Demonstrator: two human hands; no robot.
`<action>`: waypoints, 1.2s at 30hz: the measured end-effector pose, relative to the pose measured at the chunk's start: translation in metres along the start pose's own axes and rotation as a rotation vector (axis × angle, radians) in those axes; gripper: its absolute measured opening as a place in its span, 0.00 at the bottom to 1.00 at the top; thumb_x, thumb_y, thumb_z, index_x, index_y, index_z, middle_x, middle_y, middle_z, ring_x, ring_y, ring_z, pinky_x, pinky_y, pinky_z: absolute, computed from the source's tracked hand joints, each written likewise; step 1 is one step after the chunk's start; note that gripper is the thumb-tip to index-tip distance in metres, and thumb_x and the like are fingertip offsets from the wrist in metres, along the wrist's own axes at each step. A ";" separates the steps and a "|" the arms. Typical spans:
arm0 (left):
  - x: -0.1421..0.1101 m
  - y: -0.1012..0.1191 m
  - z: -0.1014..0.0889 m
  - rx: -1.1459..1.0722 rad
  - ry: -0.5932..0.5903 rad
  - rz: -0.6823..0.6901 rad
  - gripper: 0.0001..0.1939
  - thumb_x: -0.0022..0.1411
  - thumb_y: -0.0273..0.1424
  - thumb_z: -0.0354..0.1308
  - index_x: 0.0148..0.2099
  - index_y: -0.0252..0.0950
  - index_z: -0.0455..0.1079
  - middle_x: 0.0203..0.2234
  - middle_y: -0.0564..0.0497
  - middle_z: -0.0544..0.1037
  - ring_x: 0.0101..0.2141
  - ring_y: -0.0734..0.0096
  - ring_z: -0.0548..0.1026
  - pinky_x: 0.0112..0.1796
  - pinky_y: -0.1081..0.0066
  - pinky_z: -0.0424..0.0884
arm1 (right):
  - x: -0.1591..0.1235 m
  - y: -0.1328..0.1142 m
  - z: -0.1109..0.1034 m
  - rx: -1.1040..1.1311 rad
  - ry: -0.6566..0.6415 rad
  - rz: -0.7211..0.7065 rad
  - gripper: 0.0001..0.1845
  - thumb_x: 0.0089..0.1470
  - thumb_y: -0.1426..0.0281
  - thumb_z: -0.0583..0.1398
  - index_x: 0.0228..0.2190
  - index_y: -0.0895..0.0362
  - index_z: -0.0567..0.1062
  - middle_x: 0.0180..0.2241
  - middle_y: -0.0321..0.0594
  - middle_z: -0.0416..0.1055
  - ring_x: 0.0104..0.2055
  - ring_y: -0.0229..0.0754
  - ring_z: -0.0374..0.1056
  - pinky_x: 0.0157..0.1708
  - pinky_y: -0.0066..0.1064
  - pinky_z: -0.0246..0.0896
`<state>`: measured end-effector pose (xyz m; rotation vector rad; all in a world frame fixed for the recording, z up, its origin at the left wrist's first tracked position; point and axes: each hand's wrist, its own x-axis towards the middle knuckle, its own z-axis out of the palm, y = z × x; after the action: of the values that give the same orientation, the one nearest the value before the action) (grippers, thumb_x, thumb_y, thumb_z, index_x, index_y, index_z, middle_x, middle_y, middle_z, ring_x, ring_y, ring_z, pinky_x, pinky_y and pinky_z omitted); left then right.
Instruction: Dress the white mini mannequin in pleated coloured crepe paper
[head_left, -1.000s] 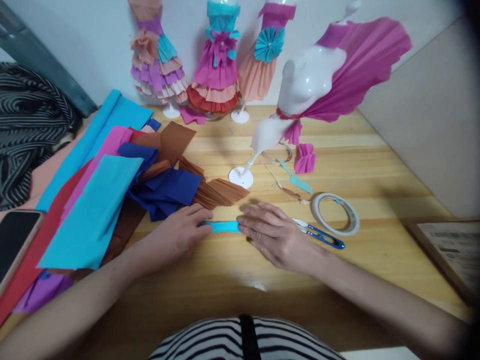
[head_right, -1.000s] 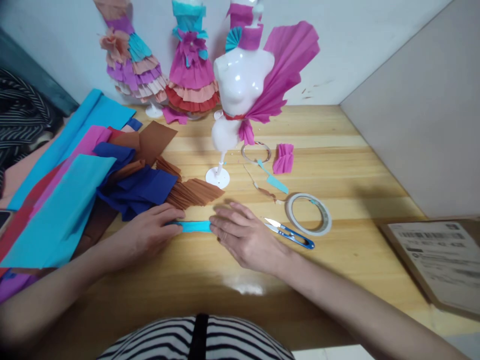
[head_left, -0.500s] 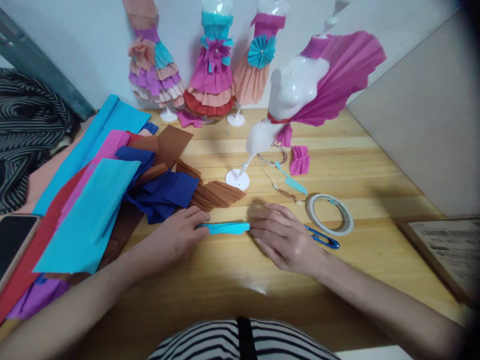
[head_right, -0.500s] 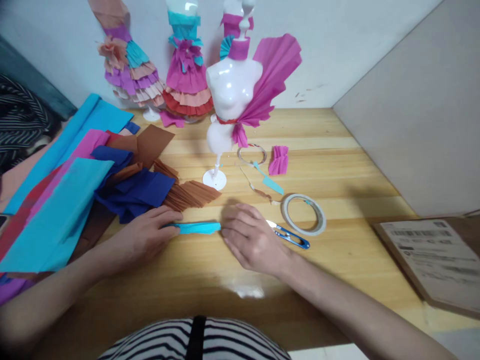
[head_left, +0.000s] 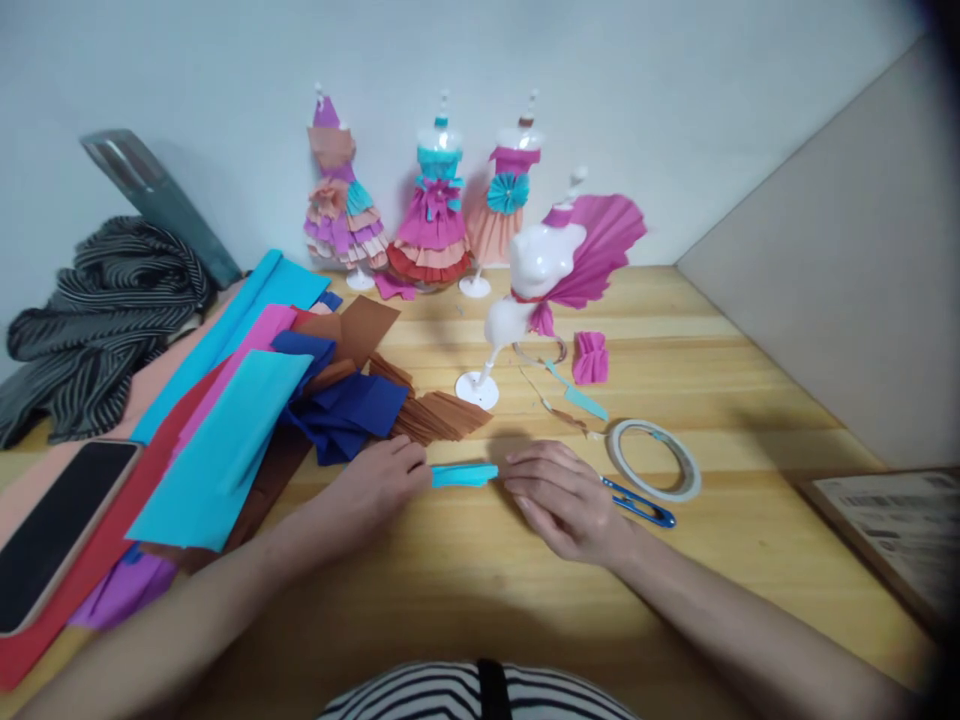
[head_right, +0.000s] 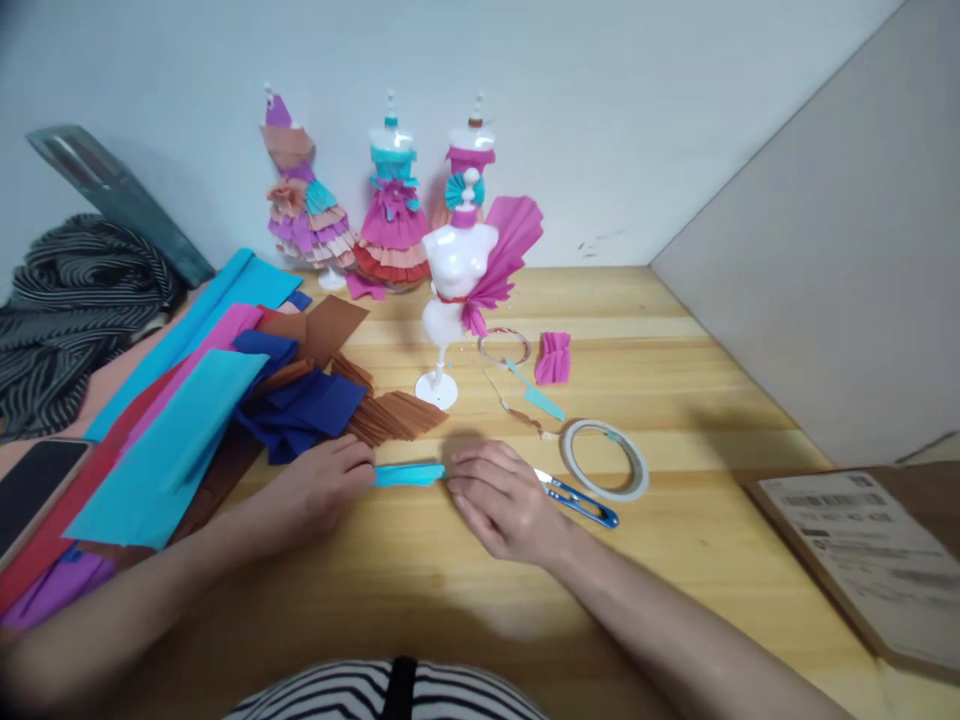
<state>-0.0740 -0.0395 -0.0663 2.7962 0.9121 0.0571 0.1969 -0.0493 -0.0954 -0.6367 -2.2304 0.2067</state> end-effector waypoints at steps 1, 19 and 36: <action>0.000 0.001 0.002 0.046 -0.005 0.001 0.08 0.57 0.18 0.51 0.35 0.35 0.65 0.35 0.46 0.72 0.35 0.64 0.67 0.36 0.65 0.68 | 0.001 0.001 0.000 -0.002 0.010 0.009 0.11 0.52 0.80 0.58 0.37 0.59 0.74 0.32 0.46 0.76 0.41 0.47 0.71 0.39 0.42 0.70; 0.043 0.003 -0.085 -1.495 0.971 -0.549 0.14 0.46 0.37 0.65 0.28 0.35 0.64 0.17 0.59 0.67 0.17 0.80 0.62 0.21 0.77 0.60 | 0.088 -0.024 -0.013 0.399 0.237 0.417 0.12 0.54 0.64 0.60 0.39 0.55 0.77 0.37 0.47 0.78 0.37 0.47 0.74 0.37 0.36 0.70; 0.103 0.007 -0.092 -1.488 1.287 -0.364 0.13 0.47 0.34 0.66 0.28 0.35 0.64 0.19 0.59 0.69 0.21 0.81 0.65 0.24 0.80 0.62 | 0.151 -0.005 -0.001 0.293 0.237 0.613 0.14 0.51 0.63 0.55 0.19 0.58 0.65 0.18 0.32 0.55 0.23 0.35 0.53 0.22 0.26 0.48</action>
<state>0.0047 0.0316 0.0230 0.9516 0.8611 1.7073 0.1112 0.0229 0.0058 -1.0997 -1.6819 0.7108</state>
